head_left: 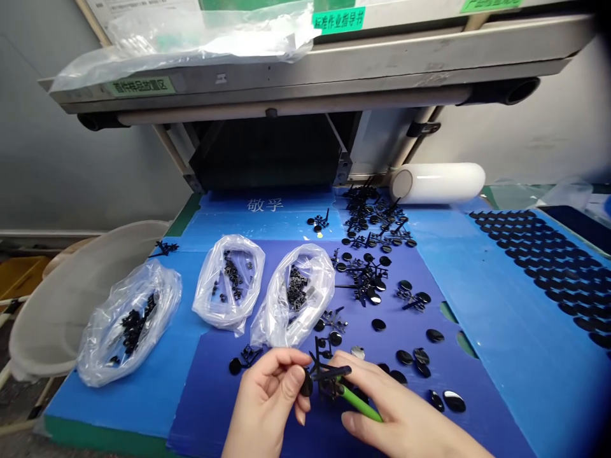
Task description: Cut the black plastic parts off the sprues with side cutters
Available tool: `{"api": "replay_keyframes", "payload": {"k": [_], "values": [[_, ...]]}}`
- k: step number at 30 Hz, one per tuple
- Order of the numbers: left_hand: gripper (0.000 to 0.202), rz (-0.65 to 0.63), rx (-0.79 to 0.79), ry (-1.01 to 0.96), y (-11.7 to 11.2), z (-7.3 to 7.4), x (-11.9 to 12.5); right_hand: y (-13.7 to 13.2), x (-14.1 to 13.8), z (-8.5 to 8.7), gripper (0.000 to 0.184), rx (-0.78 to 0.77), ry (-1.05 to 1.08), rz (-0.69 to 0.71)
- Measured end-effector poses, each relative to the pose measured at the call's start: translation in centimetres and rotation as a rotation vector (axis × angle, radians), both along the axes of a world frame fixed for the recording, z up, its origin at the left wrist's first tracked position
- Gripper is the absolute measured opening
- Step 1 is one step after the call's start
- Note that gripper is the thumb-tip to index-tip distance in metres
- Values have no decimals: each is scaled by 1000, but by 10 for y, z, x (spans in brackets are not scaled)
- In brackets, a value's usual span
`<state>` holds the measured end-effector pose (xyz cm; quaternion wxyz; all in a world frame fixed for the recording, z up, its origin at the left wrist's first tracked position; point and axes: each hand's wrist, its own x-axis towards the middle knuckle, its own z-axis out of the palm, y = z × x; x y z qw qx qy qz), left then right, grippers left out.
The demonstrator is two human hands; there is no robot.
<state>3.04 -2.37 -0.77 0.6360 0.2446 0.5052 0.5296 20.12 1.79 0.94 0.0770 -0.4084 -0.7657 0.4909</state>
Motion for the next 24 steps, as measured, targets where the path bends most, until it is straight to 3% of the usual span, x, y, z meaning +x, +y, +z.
{"api": "replay_keyframes", "payload": {"k": [12,19,24], "values": [[20,-28,-46,-52,-17,-7,-14,-3,-17,6,30,-49,-133,117],[18,-29,-61,-48,-26,-12,-16,-8,-16,-7,32,-87,-69,148],[18,-17,-92,-80,-25,-14,-16,-12,-16,-15,38,-10,-85,188]]}}
